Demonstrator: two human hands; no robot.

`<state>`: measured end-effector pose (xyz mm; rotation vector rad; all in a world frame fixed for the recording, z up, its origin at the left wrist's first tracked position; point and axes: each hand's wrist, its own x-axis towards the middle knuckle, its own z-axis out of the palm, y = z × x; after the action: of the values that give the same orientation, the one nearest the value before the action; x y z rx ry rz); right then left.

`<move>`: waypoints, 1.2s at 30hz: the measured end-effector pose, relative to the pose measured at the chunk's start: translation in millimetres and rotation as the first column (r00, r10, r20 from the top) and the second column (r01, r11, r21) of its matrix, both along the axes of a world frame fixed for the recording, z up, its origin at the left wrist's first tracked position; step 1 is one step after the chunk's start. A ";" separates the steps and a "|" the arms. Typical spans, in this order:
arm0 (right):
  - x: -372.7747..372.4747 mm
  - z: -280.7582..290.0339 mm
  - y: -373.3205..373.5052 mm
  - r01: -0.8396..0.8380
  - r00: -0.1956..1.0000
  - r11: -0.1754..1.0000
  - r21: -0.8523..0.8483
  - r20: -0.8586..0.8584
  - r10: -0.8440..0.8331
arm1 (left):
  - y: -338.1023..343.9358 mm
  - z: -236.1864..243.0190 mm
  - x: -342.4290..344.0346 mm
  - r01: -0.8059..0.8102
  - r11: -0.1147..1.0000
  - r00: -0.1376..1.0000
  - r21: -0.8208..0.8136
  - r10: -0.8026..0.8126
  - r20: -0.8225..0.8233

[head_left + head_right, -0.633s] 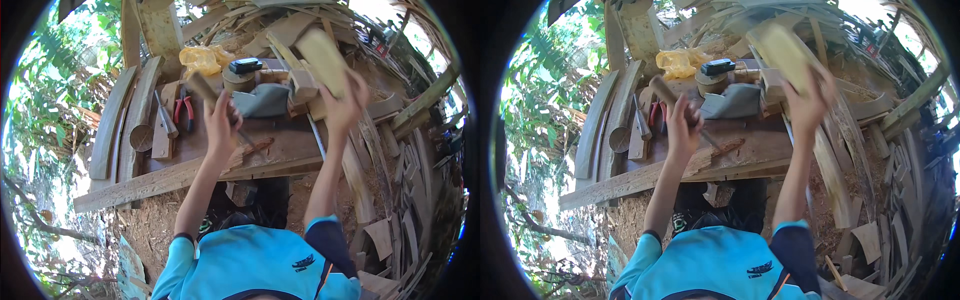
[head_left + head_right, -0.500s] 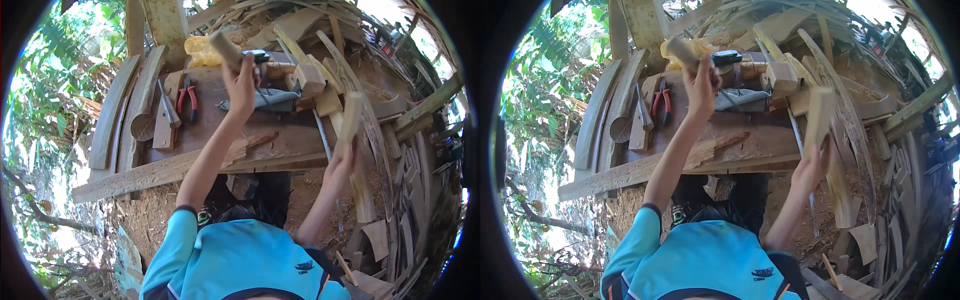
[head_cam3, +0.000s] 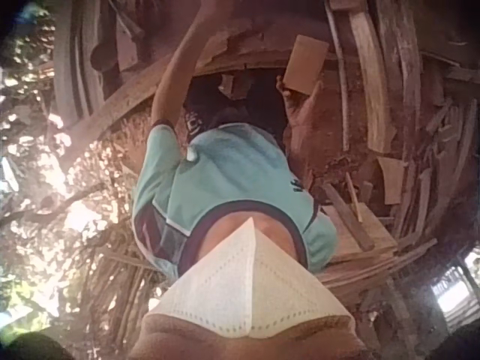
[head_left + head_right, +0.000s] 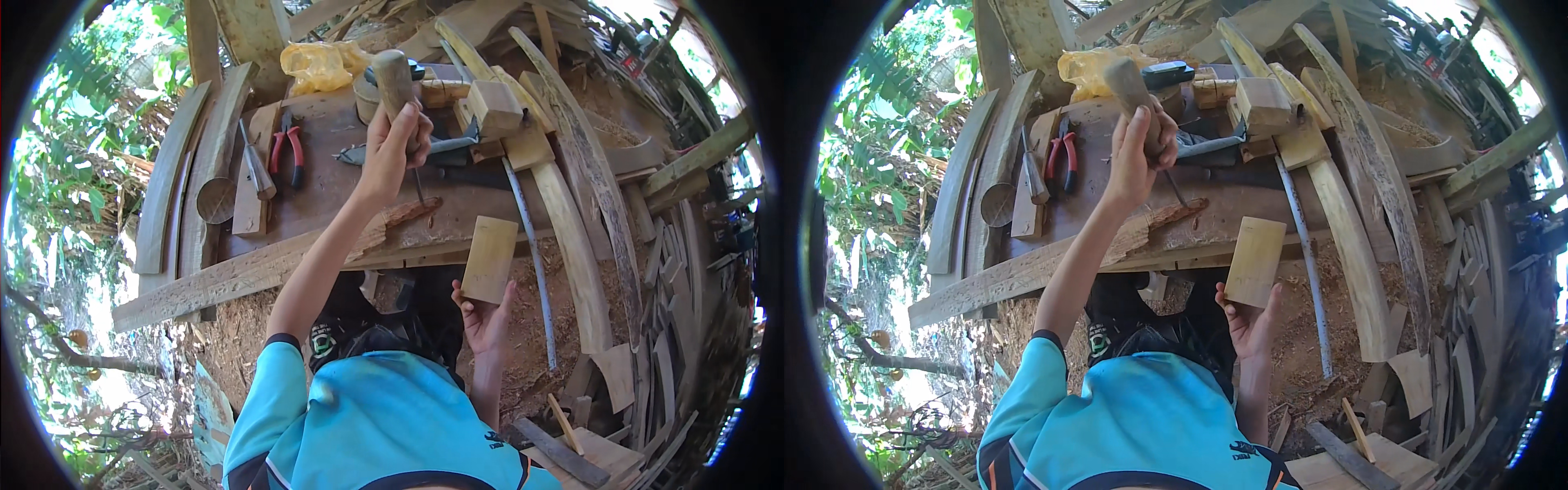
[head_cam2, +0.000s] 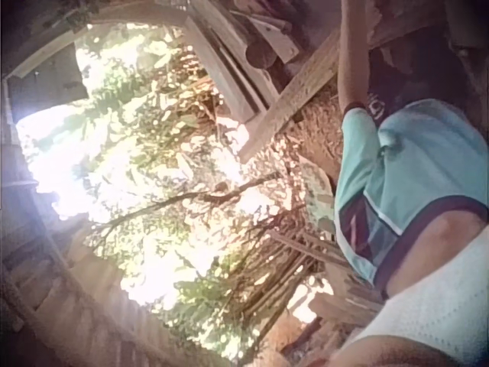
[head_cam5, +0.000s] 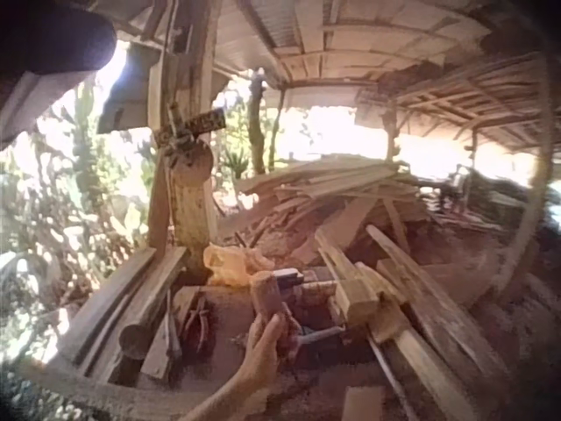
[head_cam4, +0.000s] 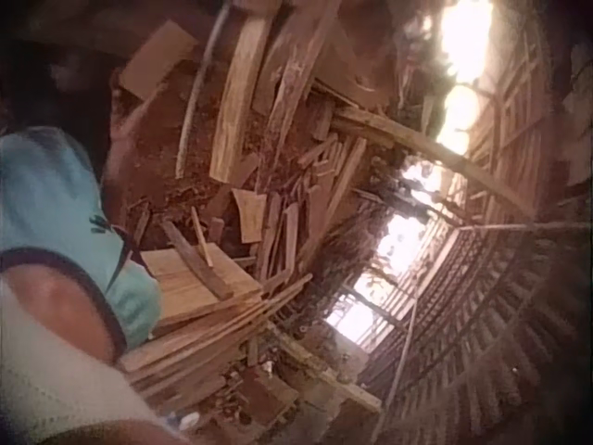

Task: The person carves a small block of wood using a chisel and a wooden mallet. They then switch to a longer plank, using a knife to shape the end and a sanding block to smooth the surface. The person continues to refine the plank with the chisel and mallet, creating a tapered shape.

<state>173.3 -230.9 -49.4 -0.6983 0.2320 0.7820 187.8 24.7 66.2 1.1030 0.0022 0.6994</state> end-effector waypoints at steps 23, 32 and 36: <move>2.2 0.3 -7.6 0.085 0.957 0.884 -0.459 0.284 0.056 | -6.0 -9.4 18.7 -0.218 0.912 0.968 0.348 0.246 -0.039; 70.0 189.0 33.3 0.452 0.193 0.865 -0.220 0.970 0.146 | -11.7 -17.0 33.8 -0.458 0.654 0.880 0.602 0.430 0.203; 103.6 275.6 63.2 0.678 -0.330 0.715 0.171 0.940 0.088 | -15.2 -13.3 40.0 -0.388 0.737 0.914 0.553 0.384 0.130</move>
<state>276.9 -167.7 226.2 -1.5174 -0.9741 -0.7809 227.8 9.5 53.0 1.7093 0.0178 1.1266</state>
